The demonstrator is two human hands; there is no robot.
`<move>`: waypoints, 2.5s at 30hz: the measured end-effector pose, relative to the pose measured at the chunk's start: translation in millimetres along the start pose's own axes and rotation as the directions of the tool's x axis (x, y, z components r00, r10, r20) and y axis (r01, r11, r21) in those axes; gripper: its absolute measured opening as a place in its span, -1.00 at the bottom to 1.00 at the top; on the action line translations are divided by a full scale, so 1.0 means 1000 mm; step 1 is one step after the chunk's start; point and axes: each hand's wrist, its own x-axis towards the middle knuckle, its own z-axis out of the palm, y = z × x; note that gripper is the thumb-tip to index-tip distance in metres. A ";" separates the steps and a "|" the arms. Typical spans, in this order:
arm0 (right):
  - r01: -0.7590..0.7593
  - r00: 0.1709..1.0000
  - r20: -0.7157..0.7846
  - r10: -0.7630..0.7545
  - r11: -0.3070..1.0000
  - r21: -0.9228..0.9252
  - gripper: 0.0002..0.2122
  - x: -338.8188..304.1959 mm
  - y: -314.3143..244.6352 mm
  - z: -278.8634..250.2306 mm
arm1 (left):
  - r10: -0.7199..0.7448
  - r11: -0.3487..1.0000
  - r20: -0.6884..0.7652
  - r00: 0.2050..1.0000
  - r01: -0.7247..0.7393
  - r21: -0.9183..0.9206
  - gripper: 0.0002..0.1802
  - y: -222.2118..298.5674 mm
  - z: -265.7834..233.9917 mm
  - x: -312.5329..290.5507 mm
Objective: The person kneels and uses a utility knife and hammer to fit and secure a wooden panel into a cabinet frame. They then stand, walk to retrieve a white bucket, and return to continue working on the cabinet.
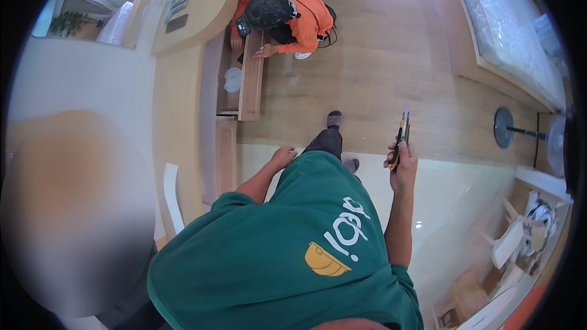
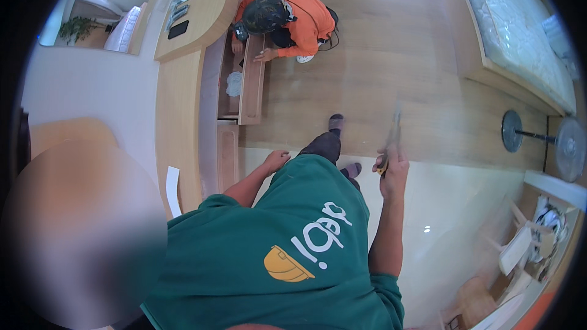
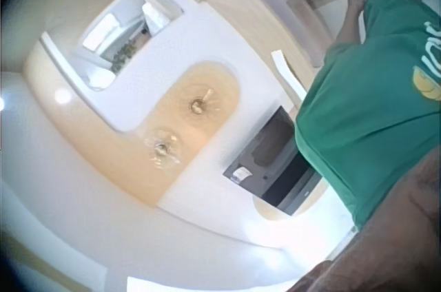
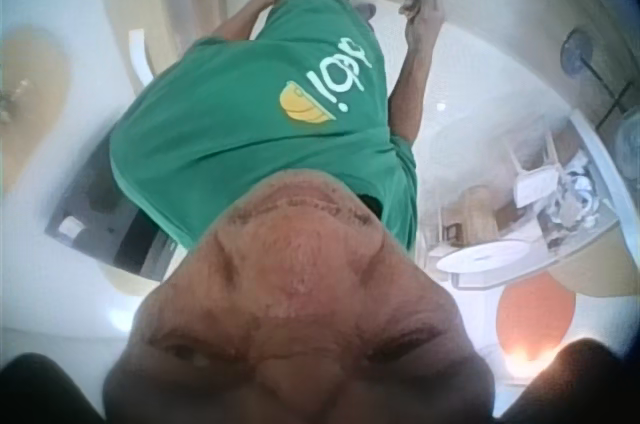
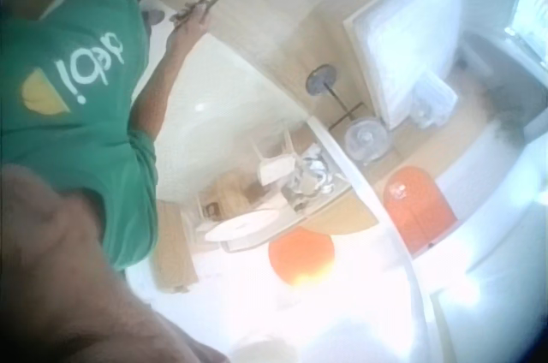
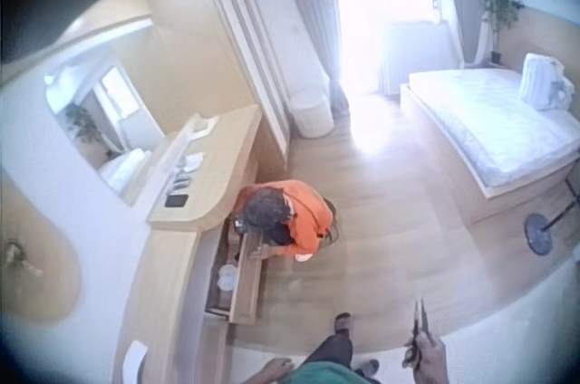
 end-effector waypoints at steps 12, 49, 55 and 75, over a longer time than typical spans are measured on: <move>-0.012 1.000 0.003 0.012 0.984 0.180 -0.74 0.107 -0.067 0.019 | -0.203 0.834 0.172 0.964 0.262 -0.485 -0.69 0.046 0.018 0.152; -0.109 0.900 0.436 0.010 0.973 0.204 -0.70 0.487 -0.426 -0.082 | -0.097 0.967 -0.012 0.995 0.091 -0.239 -0.60 0.503 0.055 0.411; -0.178 0.875 0.469 0.122 0.981 0.076 -0.69 0.574 -0.456 -0.053 | -0.269 0.894 0.080 0.960 0.280 -0.349 -0.57 0.495 0.066 0.481; -0.219 0.972 0.097 0.215 0.975 0.040 -0.74 0.896 -0.544 0.000 | -0.137 0.874 -0.126 0.983 0.060 -0.483 -0.57 0.752 -0.183 0.759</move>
